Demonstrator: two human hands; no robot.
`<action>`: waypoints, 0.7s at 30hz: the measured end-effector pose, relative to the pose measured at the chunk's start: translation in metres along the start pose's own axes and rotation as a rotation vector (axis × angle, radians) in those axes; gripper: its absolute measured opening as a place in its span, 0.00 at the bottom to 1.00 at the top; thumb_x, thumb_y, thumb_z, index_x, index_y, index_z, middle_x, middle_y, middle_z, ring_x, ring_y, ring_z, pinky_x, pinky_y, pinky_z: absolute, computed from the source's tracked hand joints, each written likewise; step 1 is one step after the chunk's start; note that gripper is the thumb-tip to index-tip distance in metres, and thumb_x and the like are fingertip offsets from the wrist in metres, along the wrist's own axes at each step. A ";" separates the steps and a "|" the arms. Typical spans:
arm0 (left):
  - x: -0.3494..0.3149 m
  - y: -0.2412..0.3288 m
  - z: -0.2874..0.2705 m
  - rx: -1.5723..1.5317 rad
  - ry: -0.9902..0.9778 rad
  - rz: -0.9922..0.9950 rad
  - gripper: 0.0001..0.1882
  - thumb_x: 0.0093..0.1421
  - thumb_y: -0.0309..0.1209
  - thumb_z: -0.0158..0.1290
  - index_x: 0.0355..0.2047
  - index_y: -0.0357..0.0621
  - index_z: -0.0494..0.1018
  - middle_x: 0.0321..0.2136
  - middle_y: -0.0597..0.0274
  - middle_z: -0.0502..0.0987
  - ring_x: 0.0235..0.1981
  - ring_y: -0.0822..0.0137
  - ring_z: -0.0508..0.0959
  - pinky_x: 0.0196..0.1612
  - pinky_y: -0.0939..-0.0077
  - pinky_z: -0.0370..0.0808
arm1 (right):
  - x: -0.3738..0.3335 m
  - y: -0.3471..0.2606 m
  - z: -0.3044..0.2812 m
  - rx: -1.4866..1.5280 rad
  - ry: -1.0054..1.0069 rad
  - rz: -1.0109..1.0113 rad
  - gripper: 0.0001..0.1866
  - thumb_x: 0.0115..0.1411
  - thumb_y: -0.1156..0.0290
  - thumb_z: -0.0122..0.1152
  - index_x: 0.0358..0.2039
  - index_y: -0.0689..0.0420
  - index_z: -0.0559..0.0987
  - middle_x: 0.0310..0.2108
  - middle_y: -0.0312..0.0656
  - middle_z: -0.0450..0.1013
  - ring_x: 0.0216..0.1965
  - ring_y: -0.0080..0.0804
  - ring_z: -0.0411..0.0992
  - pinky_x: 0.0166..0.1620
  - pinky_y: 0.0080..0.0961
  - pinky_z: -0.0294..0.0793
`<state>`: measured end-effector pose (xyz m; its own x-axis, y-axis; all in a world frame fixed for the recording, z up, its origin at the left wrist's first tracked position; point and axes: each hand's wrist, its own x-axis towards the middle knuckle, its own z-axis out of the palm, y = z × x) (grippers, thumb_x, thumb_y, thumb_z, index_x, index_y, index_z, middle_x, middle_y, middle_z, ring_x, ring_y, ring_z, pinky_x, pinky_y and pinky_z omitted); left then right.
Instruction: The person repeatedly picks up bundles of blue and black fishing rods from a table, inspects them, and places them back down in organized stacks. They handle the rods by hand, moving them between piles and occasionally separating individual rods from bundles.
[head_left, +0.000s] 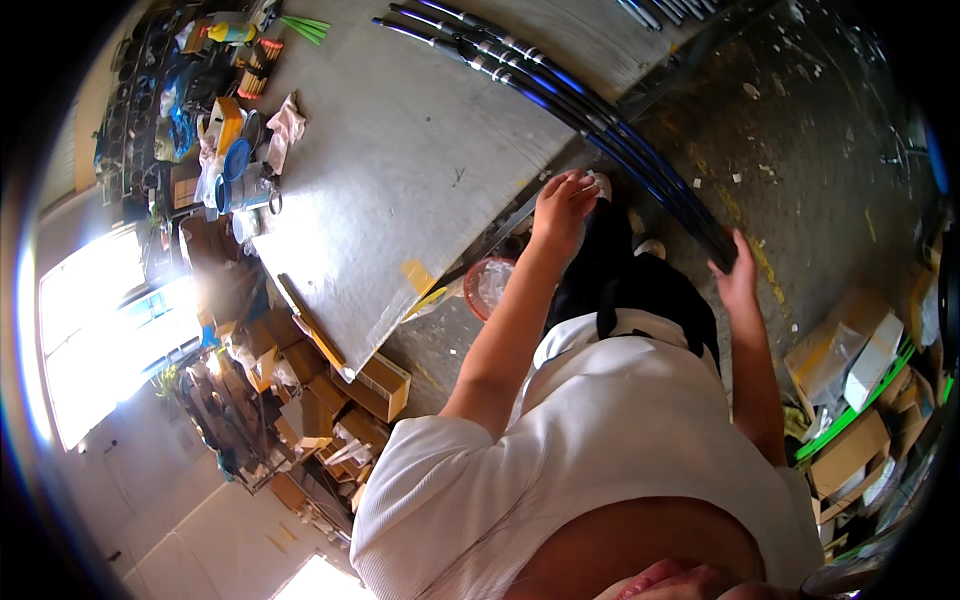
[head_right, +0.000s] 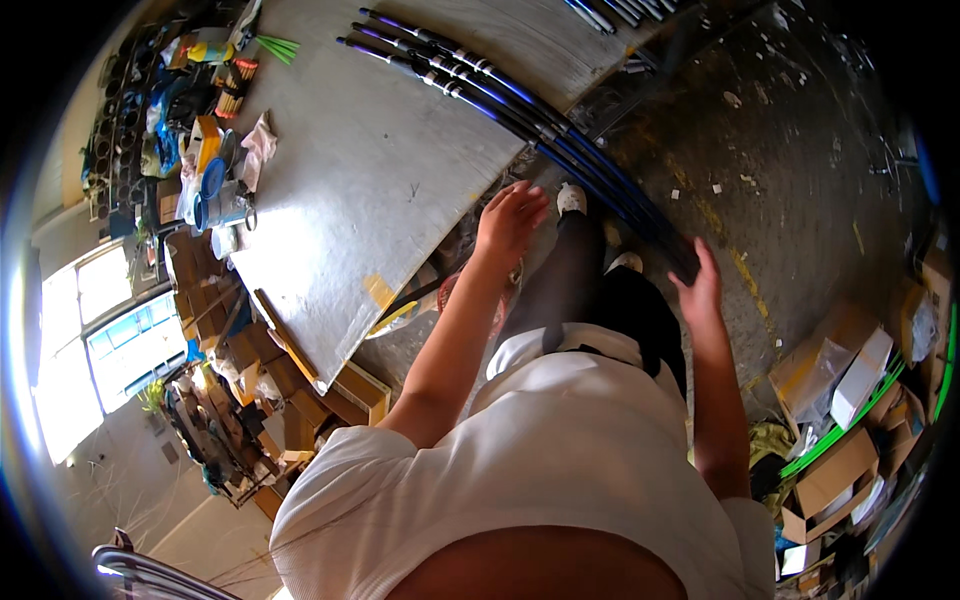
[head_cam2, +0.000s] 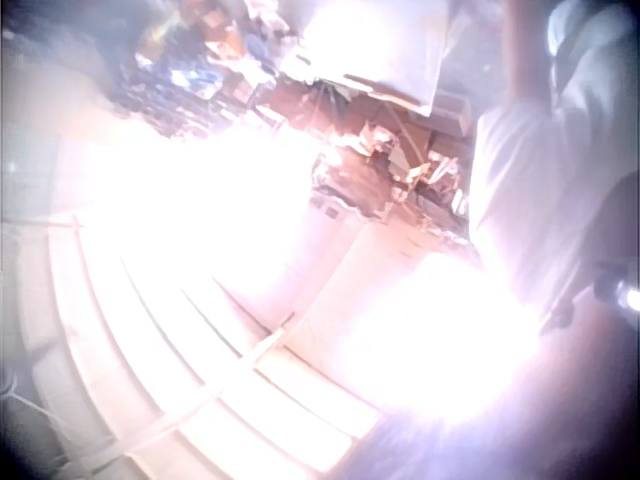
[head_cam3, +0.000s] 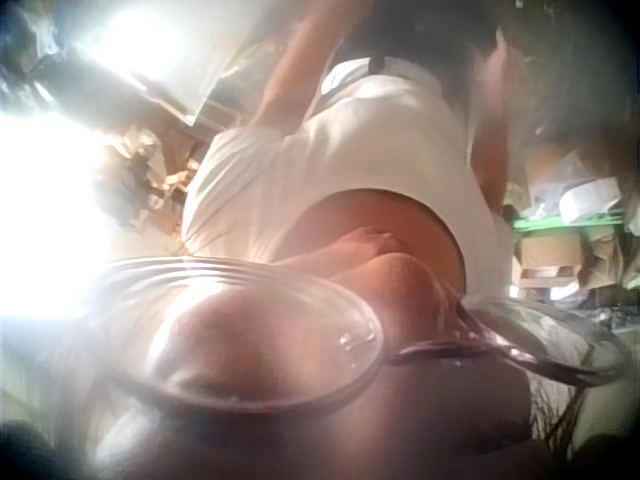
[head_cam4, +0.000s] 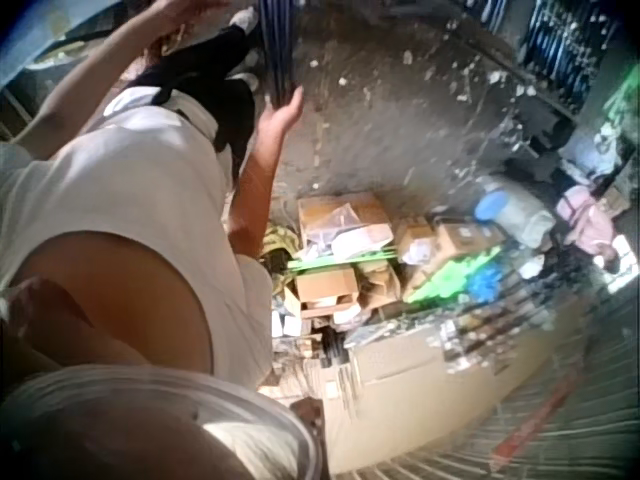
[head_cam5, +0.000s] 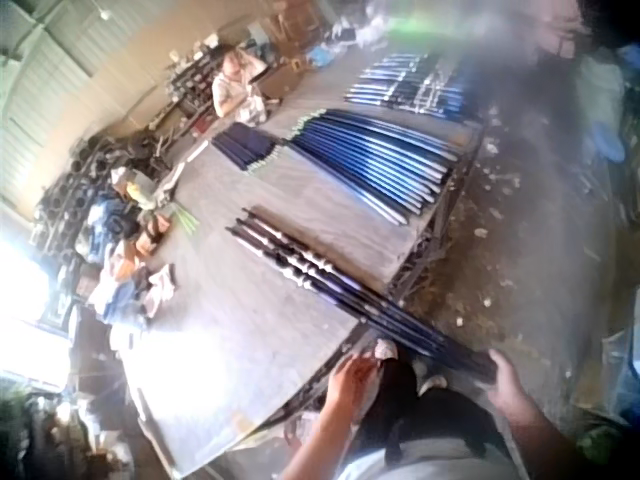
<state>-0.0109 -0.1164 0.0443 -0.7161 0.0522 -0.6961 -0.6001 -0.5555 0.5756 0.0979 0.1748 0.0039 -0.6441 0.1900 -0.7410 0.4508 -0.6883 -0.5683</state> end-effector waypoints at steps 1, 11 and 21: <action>-0.004 0.007 -0.003 0.018 0.002 0.004 0.14 0.60 0.29 0.47 0.45 0.38 0.65 0.37 0.56 0.74 0.37 0.63 0.76 0.38 0.73 0.74 | 0.006 0.001 0.025 0.004 0.069 0.036 0.17 0.56 0.52 0.54 0.39 0.49 0.74 0.36 0.33 0.73 0.34 0.22 0.69 0.29 0.23 0.65; -0.015 0.068 -0.024 0.106 0.027 0.058 0.10 0.61 0.28 0.46 0.42 0.38 0.67 0.33 0.59 0.75 0.34 0.67 0.76 0.37 0.78 0.73 | 0.080 0.012 0.198 -0.016 -0.134 0.091 0.16 0.57 0.51 0.51 0.39 0.49 0.69 0.34 0.37 0.73 0.32 0.29 0.73 0.24 0.29 0.75; 0.062 0.107 -0.003 0.345 0.114 0.148 0.21 0.58 0.33 0.51 0.49 0.34 0.64 0.38 0.53 0.74 0.37 0.64 0.75 0.39 0.70 0.74 | 0.103 0.038 0.246 -0.300 0.009 -0.134 0.15 0.62 0.55 0.43 0.41 0.53 0.64 0.32 0.43 0.75 0.26 0.35 0.76 0.20 0.26 0.72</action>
<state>-0.1186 -0.1747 0.0612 -0.7712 -0.1108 -0.6269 -0.5920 -0.2370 0.7703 -0.1033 -0.0038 -0.0058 -0.7048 0.2722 -0.6552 0.5253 -0.4204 -0.7398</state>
